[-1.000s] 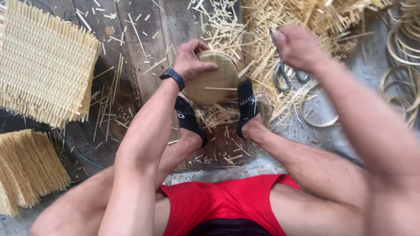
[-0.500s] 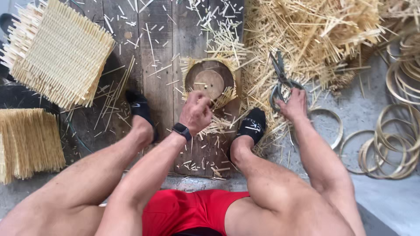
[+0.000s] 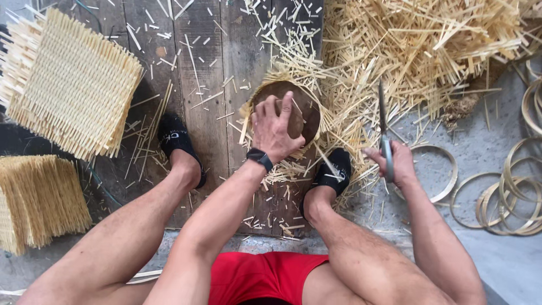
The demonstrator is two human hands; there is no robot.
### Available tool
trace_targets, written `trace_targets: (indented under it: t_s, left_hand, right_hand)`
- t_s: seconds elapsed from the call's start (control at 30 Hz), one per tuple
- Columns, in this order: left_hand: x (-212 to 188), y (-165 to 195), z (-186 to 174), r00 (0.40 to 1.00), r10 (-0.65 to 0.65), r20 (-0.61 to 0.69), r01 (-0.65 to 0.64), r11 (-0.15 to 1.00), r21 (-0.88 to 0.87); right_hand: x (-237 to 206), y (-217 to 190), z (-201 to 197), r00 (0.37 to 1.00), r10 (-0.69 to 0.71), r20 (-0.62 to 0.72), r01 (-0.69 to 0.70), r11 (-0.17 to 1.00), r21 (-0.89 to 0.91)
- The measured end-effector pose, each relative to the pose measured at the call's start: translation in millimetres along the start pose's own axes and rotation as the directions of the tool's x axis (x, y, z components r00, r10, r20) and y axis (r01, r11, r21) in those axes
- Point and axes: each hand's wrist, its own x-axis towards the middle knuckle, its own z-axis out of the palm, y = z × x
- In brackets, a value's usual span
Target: The person sits on the floor and repeatedly assembles small round woven baskets. They place a woven mat over a wooden mold, fit a bamboo ring around the edge, and trim the excess mat with shears. Finished baskets are set aside on the floor.
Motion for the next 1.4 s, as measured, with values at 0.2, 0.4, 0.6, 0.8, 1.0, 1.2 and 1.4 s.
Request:
trace_targets:
  t_s: [0.2,0.4,0.6,0.8,1.0,1.2,1.4]
  left_hand:
    - [-9.5,3.6,9.9,0.988,0.122,-0.097,-0.117,0.991,0.059]
    - [-27.4,25.7,36.4,0.927,-0.19,-0.324,0.143,0.976,-0.164]
    - [-24.1,2.2,41.6,0.964,-0.04,-0.263,0.007,0.992,-0.124]
    - [-24.4,-2.9,35.0,0.971,0.113,-0.21,-0.139,0.984,-0.115]
    - [-21.1,-17.0,26.3,0.949,0.288,-0.129,-0.3,0.95,-0.088]
    - [-11.1,-25.3,8.2,0.911,0.412,-0.002,-0.41,0.907,-0.096]
    - [-31.7,10.1,19.9,0.968,-0.002,-0.253,-0.05,0.978,-0.202]
  right_hand:
    - [-16.2,-44.6,15.1,0.835,-0.548,-0.043,0.439,0.713,-0.546]
    - [31.9,-71.3,46.6,0.712,-0.702,-0.015,0.386,0.41,-0.826]
    - [56.6,-51.7,28.7,0.627,-0.778,0.026,0.392,0.287,-0.874]
    - [62.7,-53.3,40.0,0.594,-0.804,0.022,0.334,0.221,-0.916]
    - [66.2,-54.1,29.1,0.674,-0.734,0.077,0.398,0.273,-0.876]
    - [79.4,-53.6,44.9,0.523,-0.851,0.044,0.377,0.184,-0.908]
    - [73.9,-41.9,23.8,0.695,-0.718,0.037,0.409,0.352,-0.842]
